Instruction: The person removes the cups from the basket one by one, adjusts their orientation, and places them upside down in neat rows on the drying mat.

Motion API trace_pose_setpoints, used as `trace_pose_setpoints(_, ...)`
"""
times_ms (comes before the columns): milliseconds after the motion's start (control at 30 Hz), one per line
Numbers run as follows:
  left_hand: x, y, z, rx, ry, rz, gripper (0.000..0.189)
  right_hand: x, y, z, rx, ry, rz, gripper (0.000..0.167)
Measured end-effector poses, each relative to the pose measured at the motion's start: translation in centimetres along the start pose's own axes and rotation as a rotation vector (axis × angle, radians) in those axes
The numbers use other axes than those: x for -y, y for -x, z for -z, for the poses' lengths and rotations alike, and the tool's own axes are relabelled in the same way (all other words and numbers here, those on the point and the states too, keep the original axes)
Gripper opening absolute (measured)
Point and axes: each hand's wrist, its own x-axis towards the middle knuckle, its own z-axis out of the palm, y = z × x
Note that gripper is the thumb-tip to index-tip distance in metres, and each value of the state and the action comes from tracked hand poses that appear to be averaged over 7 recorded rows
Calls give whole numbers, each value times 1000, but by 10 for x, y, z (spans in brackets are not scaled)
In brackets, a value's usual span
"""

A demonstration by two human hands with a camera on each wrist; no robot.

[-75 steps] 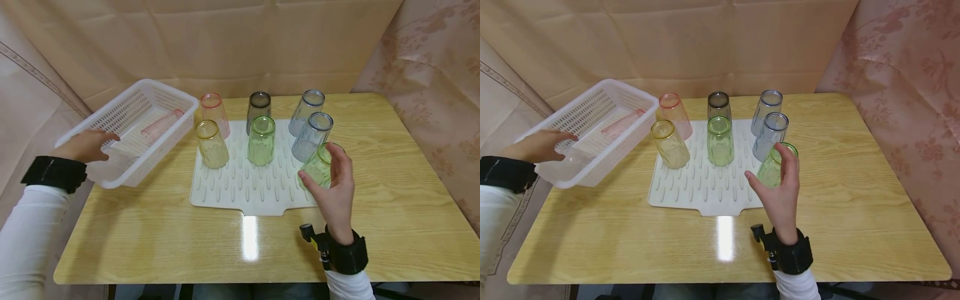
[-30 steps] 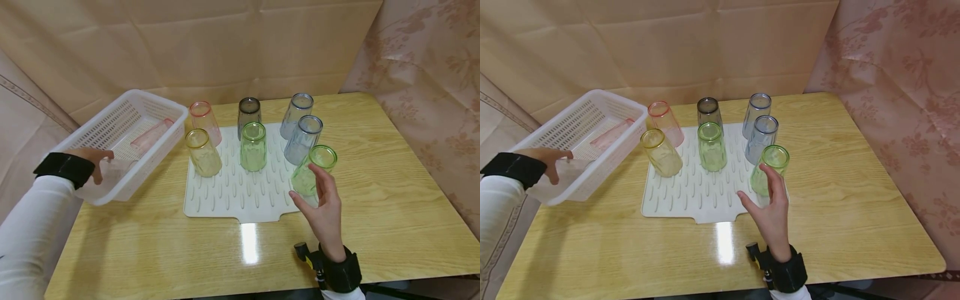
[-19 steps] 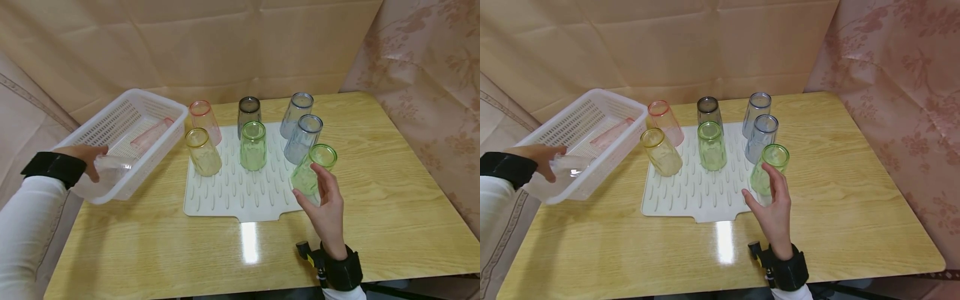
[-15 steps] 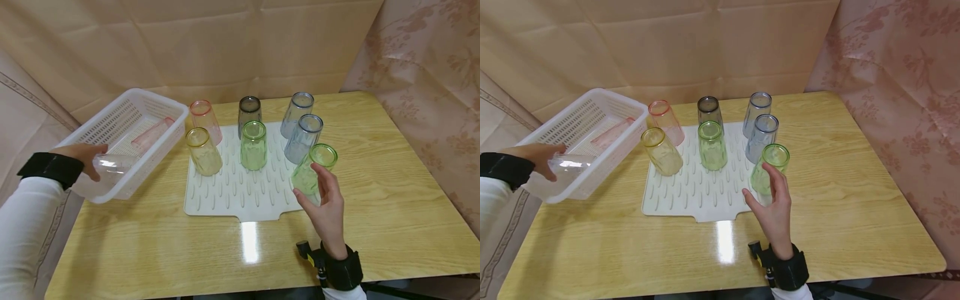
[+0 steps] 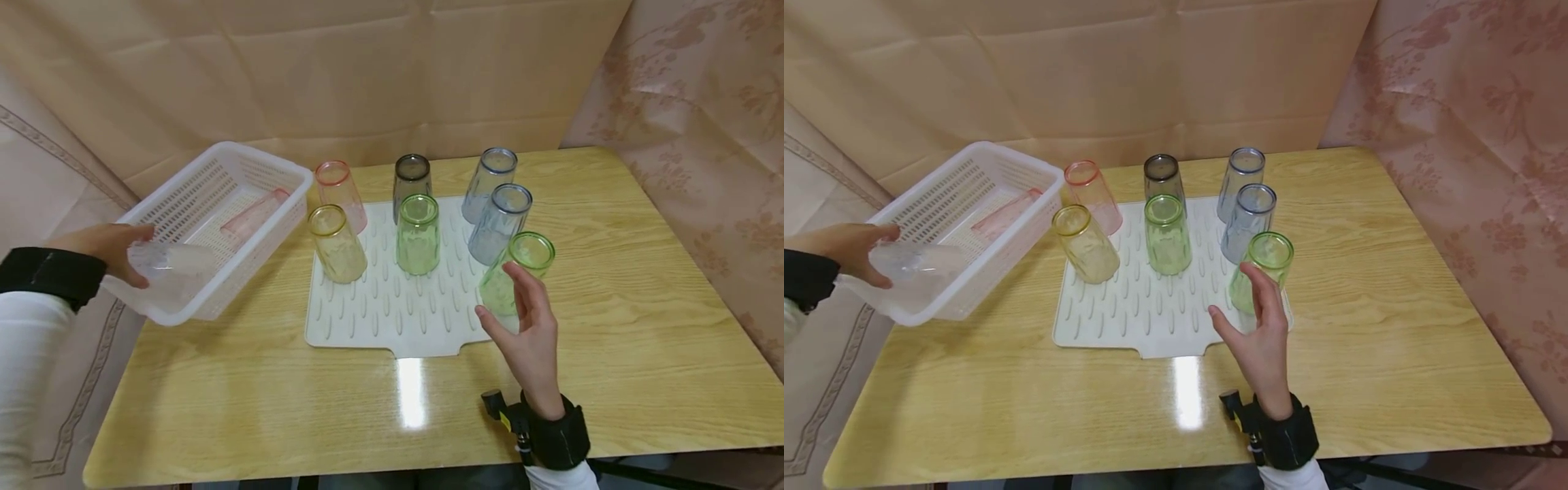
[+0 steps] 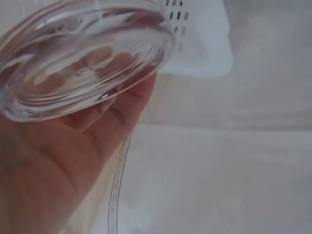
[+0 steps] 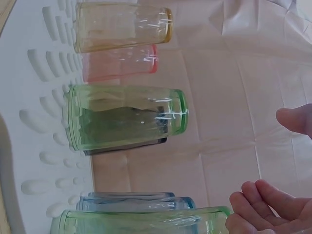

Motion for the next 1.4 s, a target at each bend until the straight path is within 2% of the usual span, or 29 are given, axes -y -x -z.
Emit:
trace_pose_setpoints(133, 3, 11, 8, -104, -60, -68, 72, 2, 0, -3, 19, 10, 4, 69)
trace_pose_setpoints(200, 2, 16, 13, -121, -61, -59, 71, 2, 0, -5, 28, 13, 6, 69)
trace_pose_setpoints(400, -7, 28, 26, -121, -75, -26, 77, 3, 1, -10, 43, -1, 3, 68)
trace_pose_setpoints(700, -25, 38, 38, -133, -78, 9, 89, 2, 4, -11, 51, 6, 2, 69)
trace_pose_setpoints(833, -41, 47, 39, -161, -74, -17, 89, 1, 5, -11, 55, 3, 11, 70)
trace_pose_setpoints(1033, -72, 61, 43, -219, -115, -104, 86, 3, 6, -14, 73, -34, 29, 69)
trace_pose_setpoints(1100, -81, 64, 45, -226, -137, -117, 86, 2, 7, -15, 76, -44, 32, 69)
trace_pose_setpoints(1233, -98, 67, 45, -230, -177, -106, 87, 3, 8, -16, 85, -45, 35, 70)
trace_pose_setpoints(1400, -121, 68, 40, -246, -247, -157, 89, 4, 11, -20, 115, -48, 26, 69)
